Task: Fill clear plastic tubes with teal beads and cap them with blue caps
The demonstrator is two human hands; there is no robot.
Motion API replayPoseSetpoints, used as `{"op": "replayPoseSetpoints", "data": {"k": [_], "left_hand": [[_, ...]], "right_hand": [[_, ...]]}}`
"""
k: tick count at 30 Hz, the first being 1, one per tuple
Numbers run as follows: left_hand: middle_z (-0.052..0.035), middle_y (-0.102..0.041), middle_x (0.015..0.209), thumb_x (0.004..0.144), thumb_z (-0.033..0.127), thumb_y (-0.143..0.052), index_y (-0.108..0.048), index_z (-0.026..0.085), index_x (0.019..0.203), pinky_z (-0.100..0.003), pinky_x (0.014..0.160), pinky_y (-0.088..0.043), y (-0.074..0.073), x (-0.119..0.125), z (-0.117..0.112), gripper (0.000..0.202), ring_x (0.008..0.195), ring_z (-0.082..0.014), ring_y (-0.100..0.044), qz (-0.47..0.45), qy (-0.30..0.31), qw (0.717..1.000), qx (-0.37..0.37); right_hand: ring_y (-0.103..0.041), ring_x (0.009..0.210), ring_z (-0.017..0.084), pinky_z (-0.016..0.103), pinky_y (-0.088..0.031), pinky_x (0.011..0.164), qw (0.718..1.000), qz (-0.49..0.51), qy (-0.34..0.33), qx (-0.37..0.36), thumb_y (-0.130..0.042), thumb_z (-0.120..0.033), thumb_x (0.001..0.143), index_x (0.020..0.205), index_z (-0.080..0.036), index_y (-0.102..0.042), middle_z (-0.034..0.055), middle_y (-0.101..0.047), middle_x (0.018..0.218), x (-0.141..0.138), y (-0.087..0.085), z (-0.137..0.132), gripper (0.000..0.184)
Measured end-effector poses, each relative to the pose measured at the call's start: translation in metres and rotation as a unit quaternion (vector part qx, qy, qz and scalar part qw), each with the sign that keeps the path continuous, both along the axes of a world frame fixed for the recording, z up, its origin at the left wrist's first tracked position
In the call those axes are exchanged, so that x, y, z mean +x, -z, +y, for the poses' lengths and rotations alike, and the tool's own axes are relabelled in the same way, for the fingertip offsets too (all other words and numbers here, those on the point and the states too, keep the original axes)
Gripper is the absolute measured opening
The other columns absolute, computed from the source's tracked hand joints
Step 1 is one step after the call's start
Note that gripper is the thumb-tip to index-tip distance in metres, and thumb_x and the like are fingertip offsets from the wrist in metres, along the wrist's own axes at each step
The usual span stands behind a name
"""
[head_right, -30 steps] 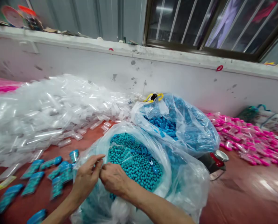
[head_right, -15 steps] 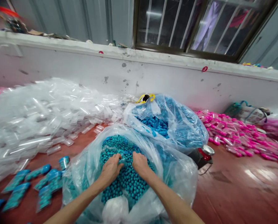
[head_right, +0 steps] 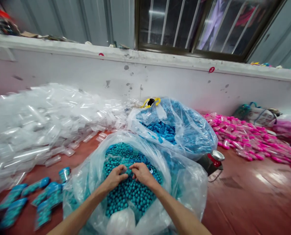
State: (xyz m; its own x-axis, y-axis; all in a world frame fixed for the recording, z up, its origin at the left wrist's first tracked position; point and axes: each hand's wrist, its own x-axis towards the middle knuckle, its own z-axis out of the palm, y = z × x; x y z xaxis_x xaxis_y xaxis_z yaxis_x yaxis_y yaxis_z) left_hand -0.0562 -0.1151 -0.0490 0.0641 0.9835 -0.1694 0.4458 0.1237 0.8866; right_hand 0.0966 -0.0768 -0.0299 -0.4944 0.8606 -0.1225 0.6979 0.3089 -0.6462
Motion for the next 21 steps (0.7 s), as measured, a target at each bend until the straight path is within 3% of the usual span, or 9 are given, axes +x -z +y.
{"op": "replayPoseSetpoints", "data": {"k": [3,5,7,10,17,21], "left_hand": [[0.0050,-0.050,0.063,0.072,0.034,-0.052,-0.045,0.018,0.087,-0.020,0.046,-0.034,0.000,-0.009,-0.001,0.024,0.052,-0.0098,-0.048,-0.109,0.021,0.993,-0.041],[0.0031,-0.053,0.066,0.069,0.043,-0.056,-0.045,0.017,0.088,-0.019,0.046,-0.034,-0.002,-0.013,-0.003,0.034,0.053,-0.0095,-0.051,-0.214,0.028,0.974,-0.064],[0.0005,-0.056,0.070,0.067,0.047,-0.061,-0.046,0.016,0.087,-0.019,0.048,-0.036,-0.003,-0.014,-0.007,0.039,0.058,-0.0104,-0.054,-0.312,0.030,0.946,-0.082],[-0.0020,-0.059,0.076,0.067,0.044,-0.064,-0.048,0.016,0.089,-0.019,0.048,-0.038,-0.006,-0.014,-0.013,0.039,0.062,-0.0117,-0.058,-0.387,0.042,0.915,-0.100],[-0.0012,-0.061,0.073,0.068,0.043,-0.065,-0.047,0.017,0.090,-0.016,0.040,-0.032,-0.006,-0.012,-0.030,0.039,0.053,-0.0093,-0.056,-0.405,0.038,0.904,-0.130],[-0.0006,-0.061,0.072,0.068,0.043,-0.064,-0.048,0.017,0.094,-0.015,0.038,-0.030,-0.005,-0.012,-0.033,0.041,0.051,-0.0078,-0.054,-0.399,0.023,0.908,-0.129]], "right_hand": [[-0.062,0.074,0.014,0.022,-0.045,0.065,0.986,-0.124,0.033,0.105,-0.036,-0.019,0.086,0.101,-0.018,-0.060,0.0041,-0.067,0.087,0.003,-0.006,0.014,0.028],[-0.061,0.086,0.019,0.028,-0.045,0.072,0.964,-0.196,0.072,0.165,-0.038,-0.016,0.086,0.102,-0.013,-0.058,0.0116,-0.064,0.097,0.002,-0.007,0.020,0.026],[-0.060,0.088,0.023,0.032,-0.045,0.072,0.954,-0.227,0.092,0.172,-0.036,-0.009,0.084,0.104,-0.010,-0.055,0.0178,-0.060,0.099,0.000,-0.005,0.022,0.028],[-0.061,0.085,0.022,0.033,-0.045,0.070,0.946,-0.259,0.087,0.176,-0.031,-0.003,0.083,0.104,-0.013,-0.054,0.0157,-0.060,0.098,0.003,-0.001,0.014,0.032],[-0.057,0.096,0.021,0.028,-0.043,0.078,0.961,-0.254,-0.002,0.111,-0.047,-0.019,0.080,0.118,-0.015,-0.046,0.0107,-0.058,0.107,0.039,0.003,-0.018,0.039],[-0.057,0.096,0.020,0.027,-0.041,0.078,0.961,-0.256,0.011,0.106,-0.044,-0.023,0.084,0.111,-0.017,-0.053,0.0093,-0.060,0.105,0.050,-0.002,-0.021,0.029]]}}
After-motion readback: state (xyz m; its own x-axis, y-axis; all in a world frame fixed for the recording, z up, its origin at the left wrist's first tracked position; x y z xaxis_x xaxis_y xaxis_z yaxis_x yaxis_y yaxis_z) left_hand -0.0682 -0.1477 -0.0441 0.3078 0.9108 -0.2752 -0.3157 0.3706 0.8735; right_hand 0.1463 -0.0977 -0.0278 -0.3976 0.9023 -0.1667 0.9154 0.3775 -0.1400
